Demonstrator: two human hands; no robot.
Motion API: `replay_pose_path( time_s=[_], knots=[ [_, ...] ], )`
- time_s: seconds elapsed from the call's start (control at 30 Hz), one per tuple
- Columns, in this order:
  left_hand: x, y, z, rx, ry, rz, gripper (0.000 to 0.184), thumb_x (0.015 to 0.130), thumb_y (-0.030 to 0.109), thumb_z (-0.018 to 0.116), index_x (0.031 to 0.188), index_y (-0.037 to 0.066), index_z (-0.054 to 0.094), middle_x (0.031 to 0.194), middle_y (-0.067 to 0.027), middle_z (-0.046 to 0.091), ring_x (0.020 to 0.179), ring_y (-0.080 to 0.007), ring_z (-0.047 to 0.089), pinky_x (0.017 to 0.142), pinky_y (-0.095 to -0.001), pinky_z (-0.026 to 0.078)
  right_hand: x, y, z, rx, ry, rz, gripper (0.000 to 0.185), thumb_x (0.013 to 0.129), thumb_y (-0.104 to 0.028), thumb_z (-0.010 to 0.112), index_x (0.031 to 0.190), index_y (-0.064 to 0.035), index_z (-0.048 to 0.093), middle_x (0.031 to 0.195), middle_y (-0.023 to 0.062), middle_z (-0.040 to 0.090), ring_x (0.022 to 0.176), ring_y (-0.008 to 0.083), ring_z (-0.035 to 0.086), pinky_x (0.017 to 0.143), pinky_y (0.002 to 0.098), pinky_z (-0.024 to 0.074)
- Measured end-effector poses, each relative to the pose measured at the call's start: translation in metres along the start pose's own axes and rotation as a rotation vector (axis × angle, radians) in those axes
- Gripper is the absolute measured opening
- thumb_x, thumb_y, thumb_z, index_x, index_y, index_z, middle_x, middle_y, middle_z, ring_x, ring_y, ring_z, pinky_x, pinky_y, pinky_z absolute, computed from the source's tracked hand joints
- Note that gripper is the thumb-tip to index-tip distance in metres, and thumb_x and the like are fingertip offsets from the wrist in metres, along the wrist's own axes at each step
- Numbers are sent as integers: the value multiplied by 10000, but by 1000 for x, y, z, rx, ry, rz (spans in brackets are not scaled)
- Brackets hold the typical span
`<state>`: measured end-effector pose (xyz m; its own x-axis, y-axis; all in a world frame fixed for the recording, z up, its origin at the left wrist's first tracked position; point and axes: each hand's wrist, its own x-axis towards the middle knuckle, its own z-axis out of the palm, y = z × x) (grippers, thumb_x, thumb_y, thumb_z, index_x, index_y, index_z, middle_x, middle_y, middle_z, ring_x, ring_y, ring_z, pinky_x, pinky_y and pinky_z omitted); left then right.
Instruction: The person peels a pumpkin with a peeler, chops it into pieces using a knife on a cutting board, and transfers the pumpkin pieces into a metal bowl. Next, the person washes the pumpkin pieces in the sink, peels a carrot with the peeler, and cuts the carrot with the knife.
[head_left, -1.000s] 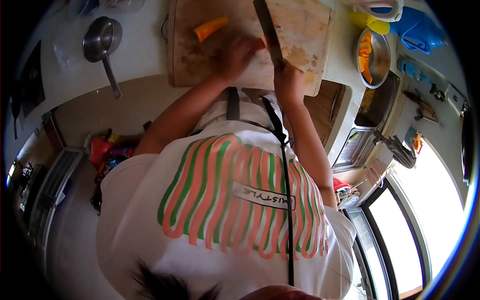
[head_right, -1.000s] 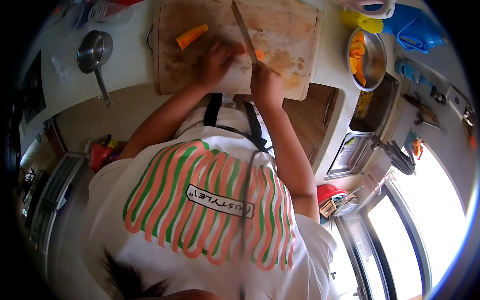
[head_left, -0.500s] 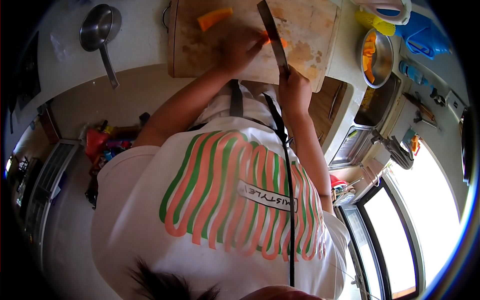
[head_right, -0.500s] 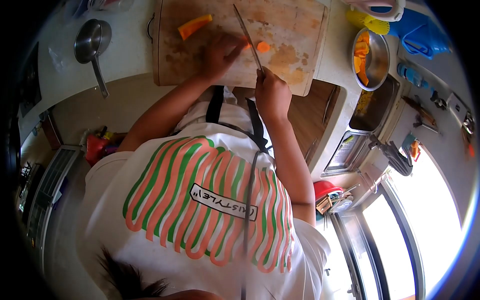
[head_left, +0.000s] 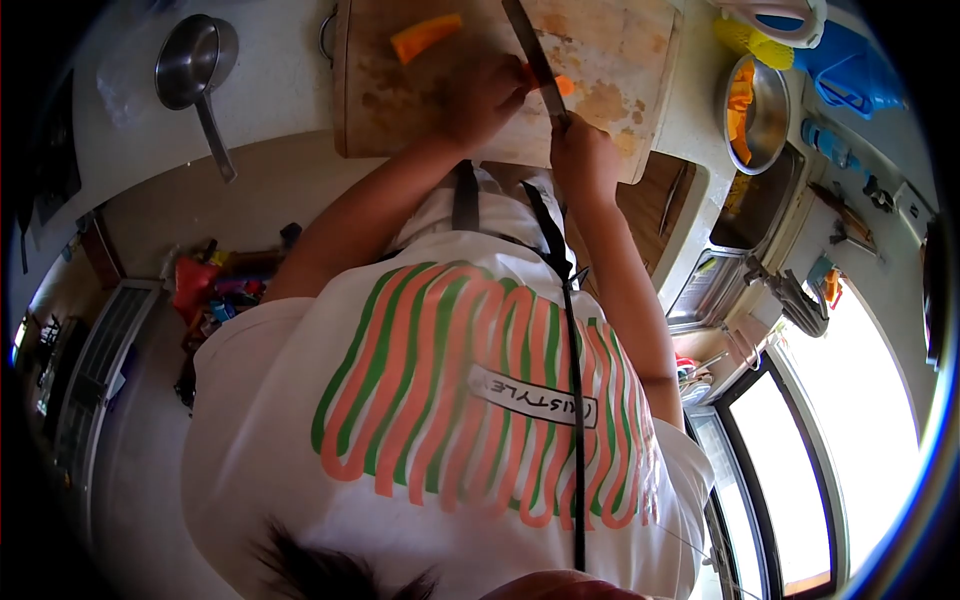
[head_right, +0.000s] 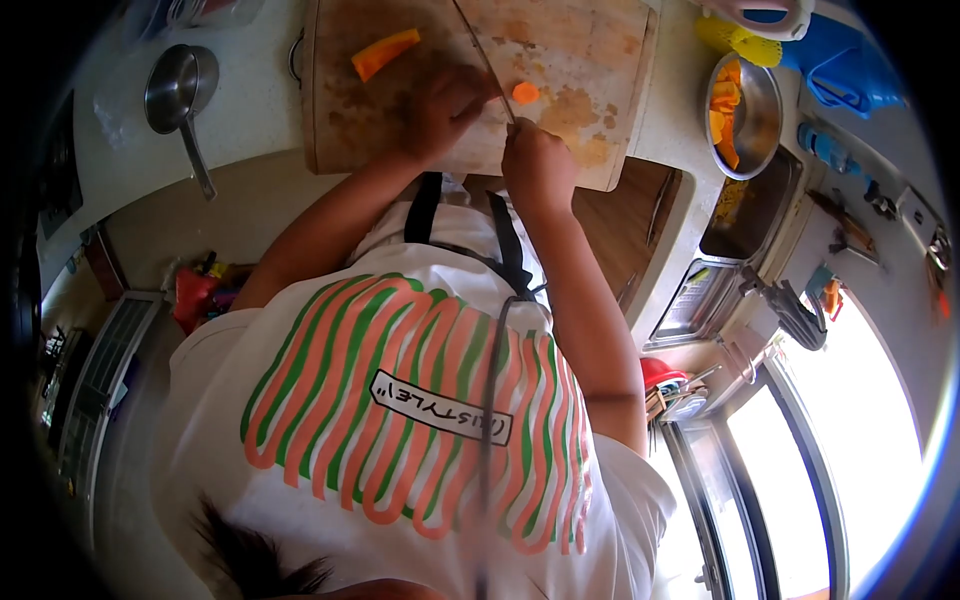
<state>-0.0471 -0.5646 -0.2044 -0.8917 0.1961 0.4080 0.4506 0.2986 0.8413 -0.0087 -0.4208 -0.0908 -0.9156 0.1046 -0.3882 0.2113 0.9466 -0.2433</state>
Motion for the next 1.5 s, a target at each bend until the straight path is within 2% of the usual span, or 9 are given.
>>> replay_pose_path(
  time_s=[0.17, 0.3, 0.4, 0.53, 0.83, 1.13, 1.27, 1.43, 1.5],
  knots=[
    [0, 0, -1, -3, 10, -32, 114, 801, 73, 661, 913, 61, 642, 909, -95, 591, 832, -295, 594, 728, -370, 496, 19, 3, 25, -27, -29, 32, 201, 924, -256, 505, 923, -107, 641, 777, 174, 664, 743, 377, 648, 645, 485, 511],
    [-2, 2, -2, -50, 32, -45, 120, 809, 77, 666, 926, 60, 651, 939, -96, 609, 852, -291, 612, 741, -358, 511, 19, 13, 15, 167, 53, -78, 205, 909, -224, 550, 835, -52, 633, 718, 207, 625, 707, 408, 617, 612, 483, 491],
    [-8, 0, -1, 10, 57, -84, 141, 798, 42, 680, 937, 62, 668, 967, -92, 643, 896, -265, 630, 772, -342, 519, 4, 7, 0, 263, 160, -43, 228, 903, -220, 569, 784, -34, 623, 683, 214, 607, 666, 411, 602, 579, 475, 478],
    [-11, 1, 4, 26, 126, -113, 149, 793, 26, 693, 937, 61, 669, 964, -86, 670, 897, -250, 642, 790, -334, 522, -15, 2, -9, 198, 196, -39, 237, 909, -224, 583, 769, -35, 614, 647, 211, 590, 625, 416, 583, 553, 461, 471],
    [-5, 3, 1, 26, 118, -104, 108, 794, 24, 687, 893, 58, 661, 874, -65, 658, 852, -247, 628, 751, -343, 512, -32, 1, 0, 161, 150, -8, 238, 917, -253, 570, 794, -58, 626, 651, 196, 605, 631, 410, 598, 553, 465, 489],
    [-4, 2, -1, 4, 40, -74, 151, 772, 38, 693, 915, 86, 688, 897, -66, 658, 868, -245, 615, 759, -337, 499, -32, 0, 1, 90, 99, 10, 206, 914, -250, 558, 834, -77, 637, 693, 182, 632, 664, 395, 619, 591, 467, 506],
    [2, 5, -6, 2, 12, -27, 199, 733, 25, 692, 924, 61, 651, 906, -89, 610, 875, -278, 599, 749, -355, 489, -21, 2, 4, 124, 72, 24, 203, 912, -250, 547, 841, -85, 642, 709, 184, 637, 688, 390, 625, 614, 471, 506],
    [1, 7, -3, -84, 37, 13, 192, 741, 7, 675, 922, 61, 646, 909, -94, 602, 865, -285, 598, 745, -363, 488, -2, -1, 19, 0, 14, 30, 198, 916, -258, 517, 890, -99, 634, 774, 171, 661, 720, 386, 638, 639, 474, 508],
    [1, 12, -6, -102, 39, -66, 175, 751, 6, 666, 917, 59, 644, 904, -96, 601, 850, -292, 599, 741, -368, 491, 7, -7, 28, -29, 1, 60, 169, 910, -233, 506, 907, -106, 617, 808, 157, 669, 748, 386, 643, 651, 473, 509]
  ],
)
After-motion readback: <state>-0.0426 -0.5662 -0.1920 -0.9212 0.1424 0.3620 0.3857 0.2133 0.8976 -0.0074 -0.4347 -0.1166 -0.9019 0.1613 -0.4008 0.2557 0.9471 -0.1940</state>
